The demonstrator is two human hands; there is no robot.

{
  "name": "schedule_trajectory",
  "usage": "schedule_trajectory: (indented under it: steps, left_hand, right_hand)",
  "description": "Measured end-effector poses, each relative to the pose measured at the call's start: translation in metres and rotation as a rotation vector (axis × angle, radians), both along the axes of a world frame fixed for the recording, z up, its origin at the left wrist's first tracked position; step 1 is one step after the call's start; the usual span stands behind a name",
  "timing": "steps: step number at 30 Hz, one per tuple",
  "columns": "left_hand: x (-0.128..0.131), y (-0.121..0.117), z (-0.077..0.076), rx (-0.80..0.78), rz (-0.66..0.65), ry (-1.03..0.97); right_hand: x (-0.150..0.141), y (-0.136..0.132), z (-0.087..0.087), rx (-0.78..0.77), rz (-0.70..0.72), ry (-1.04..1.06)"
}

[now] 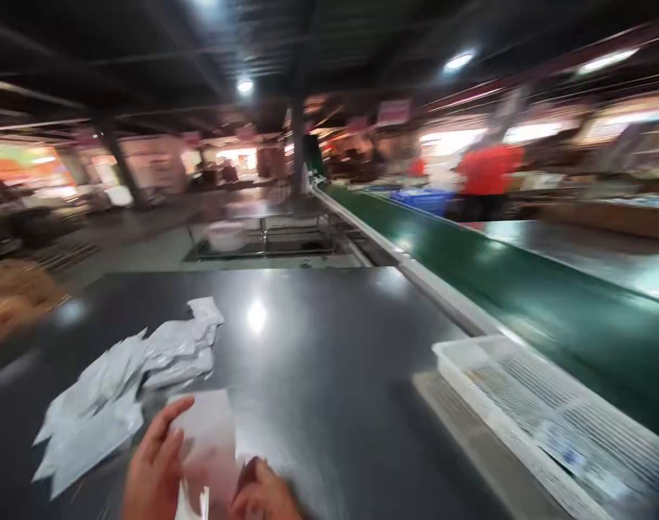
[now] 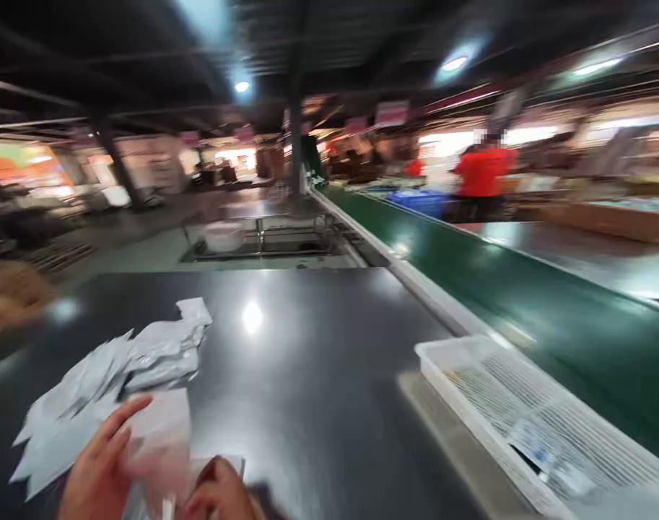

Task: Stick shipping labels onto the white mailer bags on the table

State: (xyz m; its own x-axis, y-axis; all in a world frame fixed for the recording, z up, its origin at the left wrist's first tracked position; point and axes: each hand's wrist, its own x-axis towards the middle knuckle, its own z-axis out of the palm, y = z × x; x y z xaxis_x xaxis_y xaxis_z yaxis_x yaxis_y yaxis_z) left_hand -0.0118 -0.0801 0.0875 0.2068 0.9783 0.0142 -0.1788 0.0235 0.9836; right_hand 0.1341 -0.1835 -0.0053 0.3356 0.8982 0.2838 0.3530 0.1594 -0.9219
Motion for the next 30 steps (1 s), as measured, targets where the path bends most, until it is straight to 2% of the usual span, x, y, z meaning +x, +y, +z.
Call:
schedule_trajectory:
  steps: [1,2,4,7,9,14,16,18,20,22,24,27,28,30]
  left_hand:
    - [-0.008,-0.008,0.004,-0.069,0.034,-0.07]
    - [-0.011,-0.013,0.01,-0.133,-0.001,-0.142]
    - [-0.009,-0.016,0.021,-0.197,-0.003,-0.278]
    - [-0.003,-0.012,0.033,-0.284,-0.05,-0.417]
    - [-0.005,-0.01,0.035,-0.334,-0.06,-0.489]
    - [-0.03,0.001,0.027,-0.5,-0.067,-0.636]
    - [-0.04,0.007,0.025,-0.518,-0.065,-0.645]
    - [-0.048,0.014,0.022,-0.499,-0.035,-0.637]
    - [-0.058,0.022,0.014,-0.42,0.054,-0.582]
    - [-0.068,0.026,0.0,-0.322,0.126,-0.436]
    - [-0.078,0.023,-0.019,-0.289,0.034,-0.248]
    - [-0.085,0.008,-0.047,-0.305,-0.246,-0.123]
    - [-0.084,0.002,-0.054,-0.293,-0.268,-0.127]
    - [-0.081,-0.007,-0.062,-0.276,-0.184,-0.121]
  right_hand:
    - [-0.011,0.0,-0.004,-0.016,0.048,0.026]
    - [-0.016,0.001,-0.007,-0.031,0.059,0.051]
    - [-0.018,0.003,-0.009,-0.062,0.024,0.079]
    - [-0.013,0.009,-0.003,-0.092,0.108,0.032]
    - [-0.013,0.012,0.001,-0.079,0.164,-0.012]
    - [-0.022,0.031,0.007,-0.008,-0.056,0.011]
    - [-0.026,0.04,0.011,-0.008,0.042,0.021]
    - [-0.03,0.045,0.019,-0.026,0.231,0.037]
    - [-0.037,0.045,0.026,-0.052,0.364,0.071]
    - [-0.044,0.045,0.032,-0.1,0.401,0.127]
    - [-0.05,0.048,0.033,-0.188,0.387,0.21]
    - [-0.06,0.061,0.027,-0.33,0.325,0.358]
    - [-0.063,0.066,0.024,-0.356,0.311,0.392]
    - [-0.069,0.075,0.019,-0.378,0.326,0.418]
